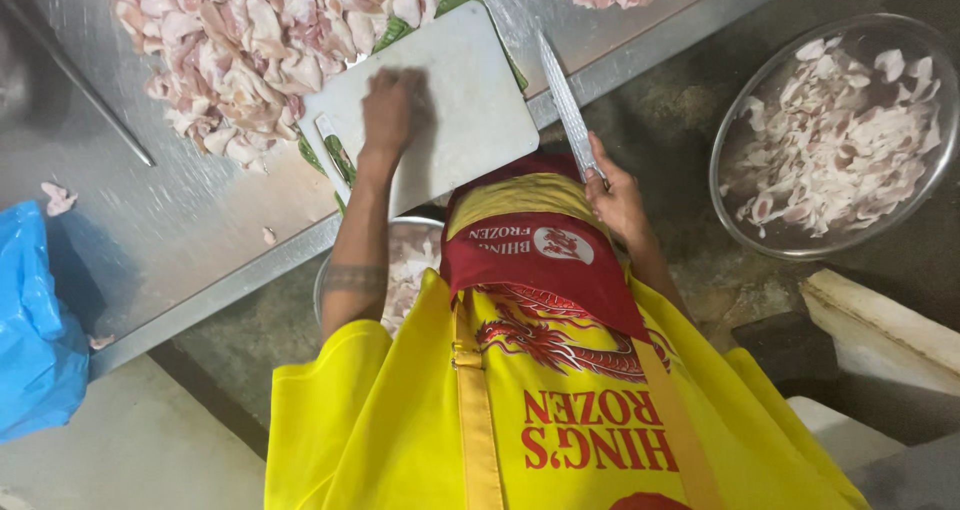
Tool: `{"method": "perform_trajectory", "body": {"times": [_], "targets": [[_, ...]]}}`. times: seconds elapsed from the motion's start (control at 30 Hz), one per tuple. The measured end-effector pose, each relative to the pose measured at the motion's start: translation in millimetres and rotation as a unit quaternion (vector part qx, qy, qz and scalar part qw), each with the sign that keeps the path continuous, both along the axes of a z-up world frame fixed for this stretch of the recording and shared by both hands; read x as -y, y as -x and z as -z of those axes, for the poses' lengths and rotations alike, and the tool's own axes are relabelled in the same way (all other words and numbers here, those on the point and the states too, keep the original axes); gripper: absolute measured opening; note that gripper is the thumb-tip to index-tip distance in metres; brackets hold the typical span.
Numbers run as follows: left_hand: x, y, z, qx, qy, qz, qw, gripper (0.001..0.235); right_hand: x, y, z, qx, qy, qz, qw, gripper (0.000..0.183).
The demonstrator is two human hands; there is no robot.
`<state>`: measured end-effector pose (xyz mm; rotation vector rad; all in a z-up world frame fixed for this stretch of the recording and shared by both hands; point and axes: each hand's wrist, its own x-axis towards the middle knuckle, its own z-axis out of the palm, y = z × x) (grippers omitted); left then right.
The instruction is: The person slices pieces of raw meat on a white cutting board using a knife, moving the sliced pieces into a metal bowl.
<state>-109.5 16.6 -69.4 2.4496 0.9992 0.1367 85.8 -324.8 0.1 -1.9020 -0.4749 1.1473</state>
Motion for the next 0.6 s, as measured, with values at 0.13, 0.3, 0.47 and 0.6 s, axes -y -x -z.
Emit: {"method": "perform_trajectory", "body": {"times": [0.13,0.3,0.47,0.6], "targets": [[6.4,45.5,-18.3,-0.052,0.078,-0.034,0.995,0.026,-5.4,1.6,1.5,-0.031,-0.009,-0.012,0.999,0.06],[14.2,30.9,-47.2,0.157,0.326,-0.057,0.93,0.032,-32.3,0.1,2.9,0.006,0.037,-0.077,0.996,0.06],[31.7,-22.2,-70.9,0.315,0.447,-0.032,0.837,0.033,-47.3,0.8,13.5,0.07,-0.024,-0.137,0.988,0.062],[39.1,-34.0,-68.1,0.149,0.304,-0.043,0.94,0.047,-51.2,4.9,10.1,0.052,-0.022,-0.13,0.99,0.06]]}}
